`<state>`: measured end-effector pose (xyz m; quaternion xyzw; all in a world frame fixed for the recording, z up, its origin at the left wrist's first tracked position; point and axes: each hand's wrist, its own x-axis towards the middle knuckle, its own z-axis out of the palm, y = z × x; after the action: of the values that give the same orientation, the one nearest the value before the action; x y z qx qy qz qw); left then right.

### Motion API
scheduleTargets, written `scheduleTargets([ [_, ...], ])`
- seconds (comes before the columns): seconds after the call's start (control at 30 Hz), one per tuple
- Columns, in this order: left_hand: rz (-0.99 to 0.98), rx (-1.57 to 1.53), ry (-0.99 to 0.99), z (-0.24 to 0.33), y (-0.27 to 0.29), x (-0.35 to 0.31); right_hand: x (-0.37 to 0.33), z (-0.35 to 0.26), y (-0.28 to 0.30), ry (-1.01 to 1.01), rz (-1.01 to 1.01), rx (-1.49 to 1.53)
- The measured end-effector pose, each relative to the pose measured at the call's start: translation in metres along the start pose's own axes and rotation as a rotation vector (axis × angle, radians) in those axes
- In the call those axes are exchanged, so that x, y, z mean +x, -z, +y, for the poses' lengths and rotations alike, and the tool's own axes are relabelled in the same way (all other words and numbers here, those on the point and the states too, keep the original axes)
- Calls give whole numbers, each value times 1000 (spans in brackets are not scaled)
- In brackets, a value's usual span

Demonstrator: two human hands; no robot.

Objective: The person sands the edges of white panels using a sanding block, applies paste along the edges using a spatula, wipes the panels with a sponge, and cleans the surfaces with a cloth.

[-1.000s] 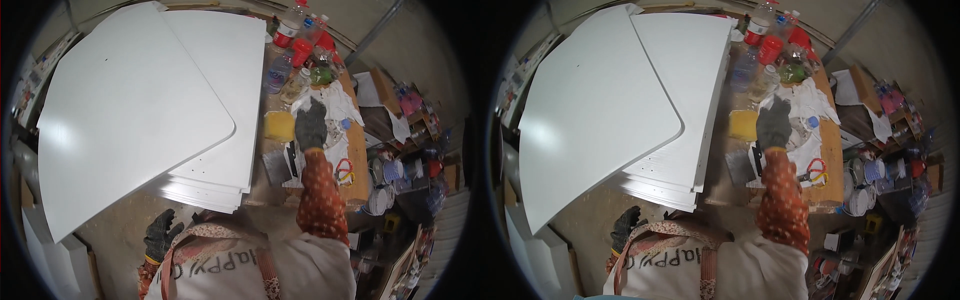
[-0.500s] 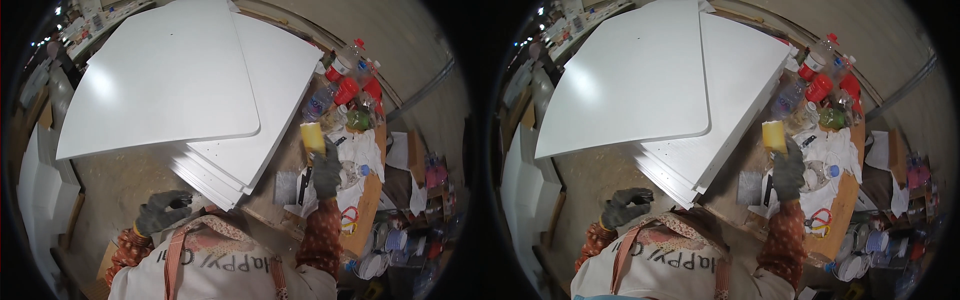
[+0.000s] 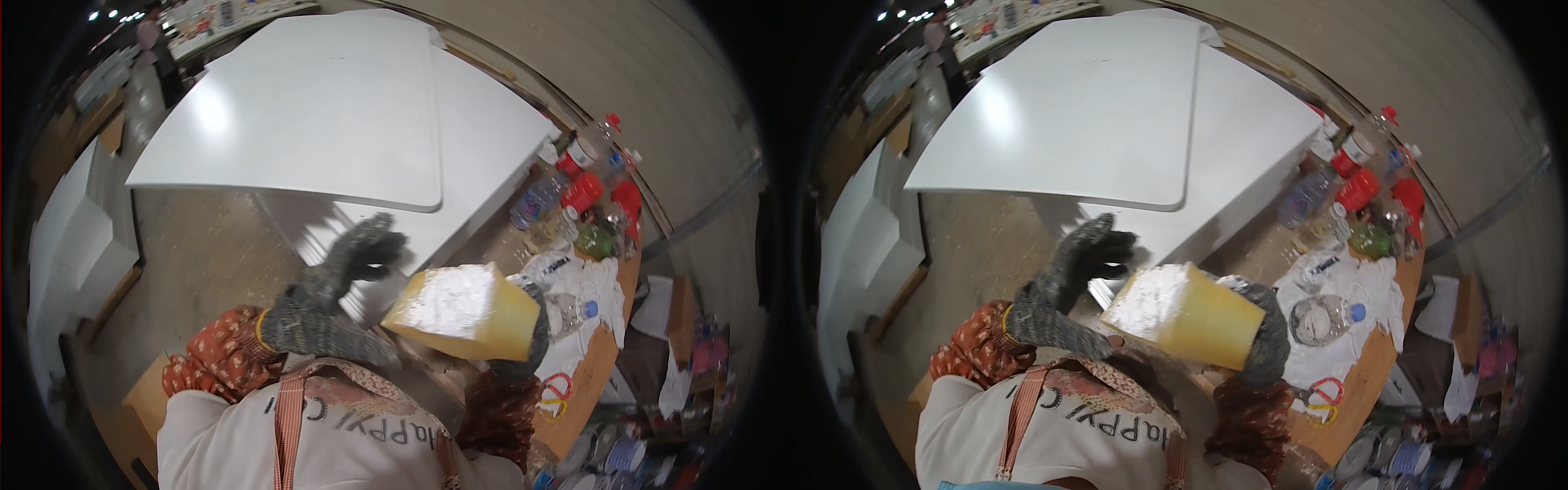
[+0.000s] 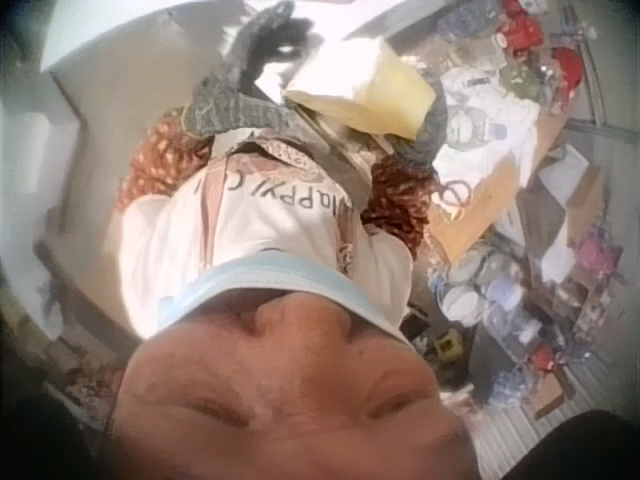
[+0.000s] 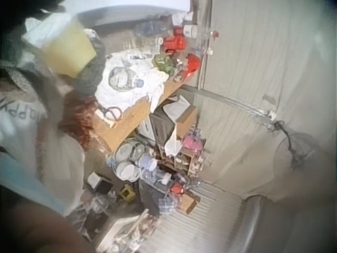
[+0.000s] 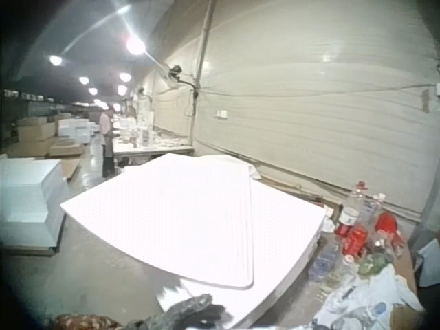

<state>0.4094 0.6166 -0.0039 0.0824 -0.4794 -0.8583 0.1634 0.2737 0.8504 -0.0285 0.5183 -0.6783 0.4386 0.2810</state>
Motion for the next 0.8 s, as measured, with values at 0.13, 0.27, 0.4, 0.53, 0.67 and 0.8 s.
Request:
scheduleTargets([
  [0.13,-240,215,-293,-33,3,-31,15,-43,-29,-152,-13,567],
  [0.27,-283,866,-431,-1,14,-35,11,-73,-38,-269,48,950],
  [0.4,-126,175,-382,37,-7,-56,13,-89,-54,-345,42,705],
  [0.53,-55,278,-576,9,7,-34,-18,-90,-102,-321,-2,943],
  [0.67,-7,386,-566,-9,21,-30,-10,-85,-134,-471,-149,1038],
  [0.8,33,148,-258,11,13,-48,10,-66,-157,-546,-191,1090],
])
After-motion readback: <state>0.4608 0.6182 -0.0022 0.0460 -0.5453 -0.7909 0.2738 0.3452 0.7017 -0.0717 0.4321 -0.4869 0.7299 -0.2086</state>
